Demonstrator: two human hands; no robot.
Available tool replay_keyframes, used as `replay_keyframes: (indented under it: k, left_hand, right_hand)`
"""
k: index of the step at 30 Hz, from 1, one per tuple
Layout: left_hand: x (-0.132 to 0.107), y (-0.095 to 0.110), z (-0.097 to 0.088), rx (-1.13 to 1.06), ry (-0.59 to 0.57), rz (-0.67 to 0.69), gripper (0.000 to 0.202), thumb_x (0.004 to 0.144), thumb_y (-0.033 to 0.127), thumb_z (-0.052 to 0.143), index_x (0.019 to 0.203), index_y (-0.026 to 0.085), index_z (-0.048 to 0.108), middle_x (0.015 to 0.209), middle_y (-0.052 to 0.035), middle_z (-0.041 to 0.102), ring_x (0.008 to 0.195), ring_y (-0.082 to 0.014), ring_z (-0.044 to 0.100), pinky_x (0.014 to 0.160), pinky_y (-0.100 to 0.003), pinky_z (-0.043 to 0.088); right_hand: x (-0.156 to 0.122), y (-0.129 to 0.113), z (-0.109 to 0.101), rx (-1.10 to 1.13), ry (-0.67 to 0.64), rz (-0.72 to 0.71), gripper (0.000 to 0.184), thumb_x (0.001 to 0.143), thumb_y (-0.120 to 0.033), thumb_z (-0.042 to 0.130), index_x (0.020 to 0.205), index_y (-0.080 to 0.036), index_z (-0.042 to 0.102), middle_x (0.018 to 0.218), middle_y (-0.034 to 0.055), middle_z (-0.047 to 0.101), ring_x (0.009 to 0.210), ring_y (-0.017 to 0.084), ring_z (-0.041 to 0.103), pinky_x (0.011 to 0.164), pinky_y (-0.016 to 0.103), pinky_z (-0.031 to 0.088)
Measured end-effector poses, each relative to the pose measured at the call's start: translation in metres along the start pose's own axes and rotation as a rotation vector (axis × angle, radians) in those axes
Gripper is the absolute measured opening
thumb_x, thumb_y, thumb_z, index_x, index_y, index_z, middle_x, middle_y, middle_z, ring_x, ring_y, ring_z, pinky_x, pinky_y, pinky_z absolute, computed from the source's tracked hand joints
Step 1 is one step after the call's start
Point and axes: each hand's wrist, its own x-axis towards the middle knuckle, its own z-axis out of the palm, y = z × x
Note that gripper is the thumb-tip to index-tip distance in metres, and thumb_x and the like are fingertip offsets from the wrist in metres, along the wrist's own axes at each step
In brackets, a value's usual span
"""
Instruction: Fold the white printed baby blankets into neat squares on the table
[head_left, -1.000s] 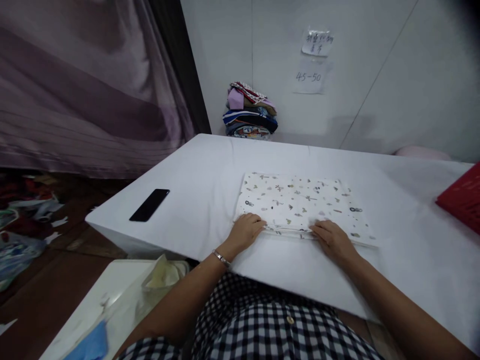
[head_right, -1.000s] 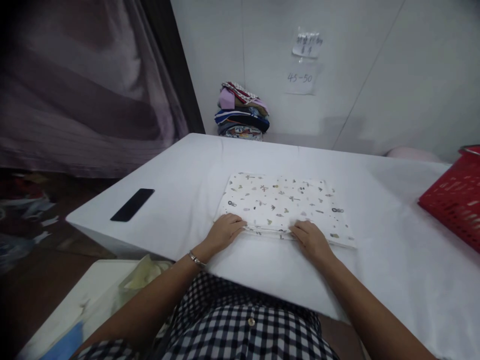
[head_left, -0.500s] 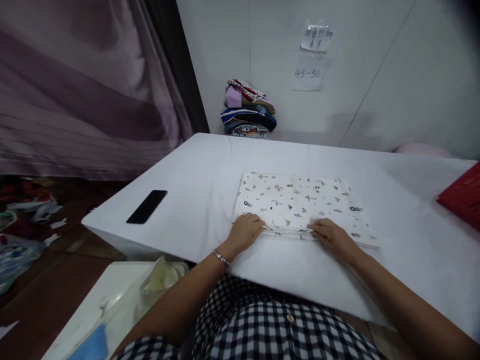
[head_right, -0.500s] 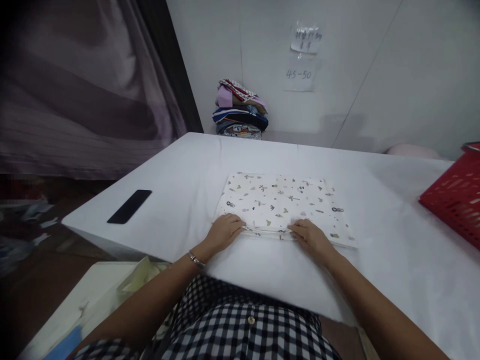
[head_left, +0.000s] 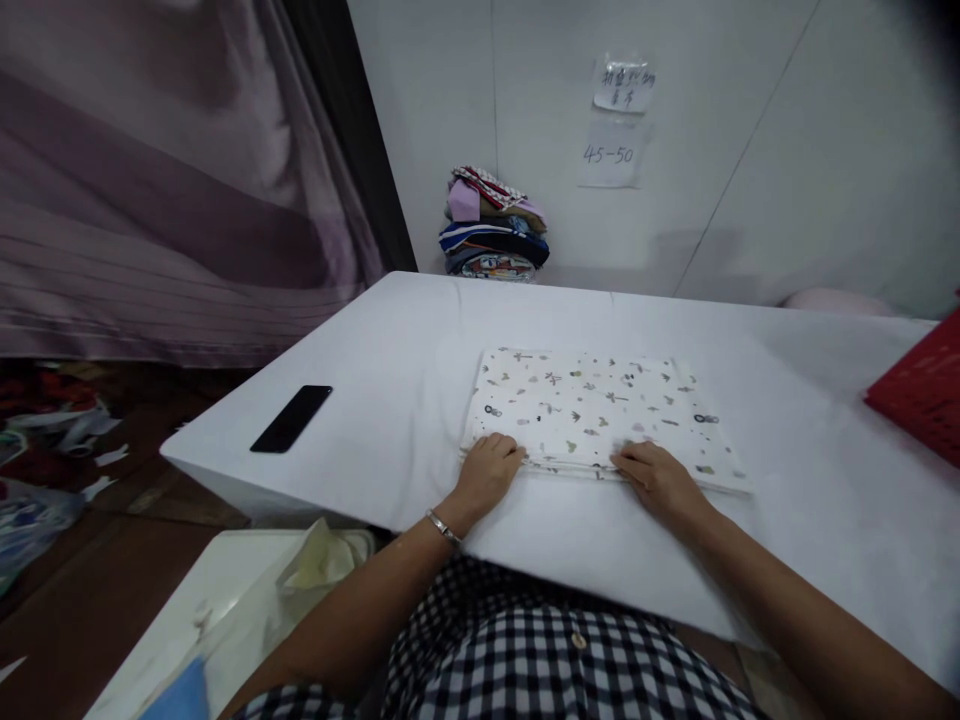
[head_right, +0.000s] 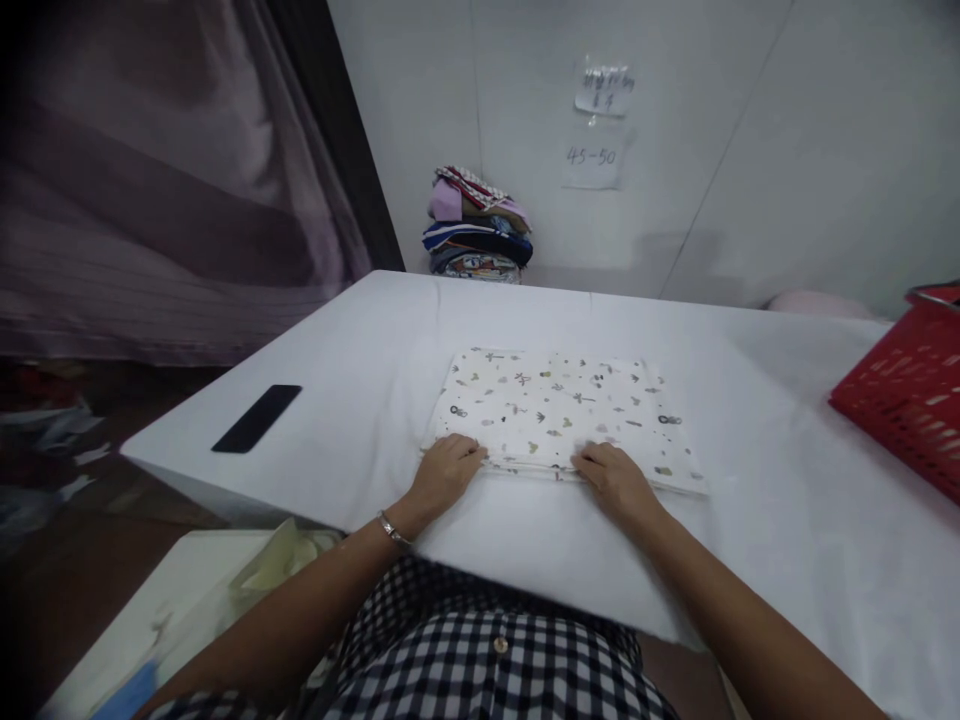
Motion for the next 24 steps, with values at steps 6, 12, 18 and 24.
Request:
replay_keyframes:
  k: [6,12,18,24]
  left_hand:
    - [0.001,0.002,0.000,0.053,-0.052,-0.002,0.021,0.090,0.017,0.040,0.096,0.018,0.060,0.088,-0.0060,0.058,0.086,-0.0197,0.049,0.077,-0.034,0.039]
    - [0.008,0.006,-0.001,-0.006,0.044,0.043,0.024,0.086,0.011,0.044,0.107,0.017,0.054,0.100,-0.0071,0.057,0.094,-0.0205,0.050,0.081,-0.035,0.039]
    - [0.009,0.008,0.012,-0.015,0.104,0.129,0.022,0.087,0.008,0.039,0.087,0.016,0.059,0.105,-0.0076,0.057,0.096,-0.0194,0.050,0.081,-0.033,0.040]
    - [0.009,0.015,0.006,-0.035,0.057,0.151,0.019,0.086,0.013,0.045,0.094,0.019,0.061,0.111,-0.0061,0.056,0.102,-0.0198,0.049,0.086,-0.035,0.038]
  right_hand:
    - [0.006,-0.002,-0.012,0.012,-0.099,-0.047,0.033,0.093,-0.024,0.032,0.099,-0.021,0.065,0.085,0.0061,0.061,0.075,0.018,0.051,0.067,0.031,0.042]
    - [0.007,0.004,-0.011,0.059,-0.058,-0.013,0.030,0.091,-0.027,0.035,0.099,-0.023,0.063,0.088,0.0066,0.064,0.079,0.019,0.056,0.066,0.031,0.044]
    - [0.007,0.007,-0.008,0.052,-0.056,0.060,0.024,0.089,-0.023,0.037,0.093,-0.021,0.060,0.084,0.0056,0.064,0.076,0.018,0.056,0.064,0.030,0.045]
    - [0.007,0.001,-0.011,0.051,-0.077,-0.062,0.027,0.089,-0.018,0.036,0.085,-0.020,0.063,0.095,0.0078,0.063,0.085,0.020,0.054,0.072,0.031,0.042]
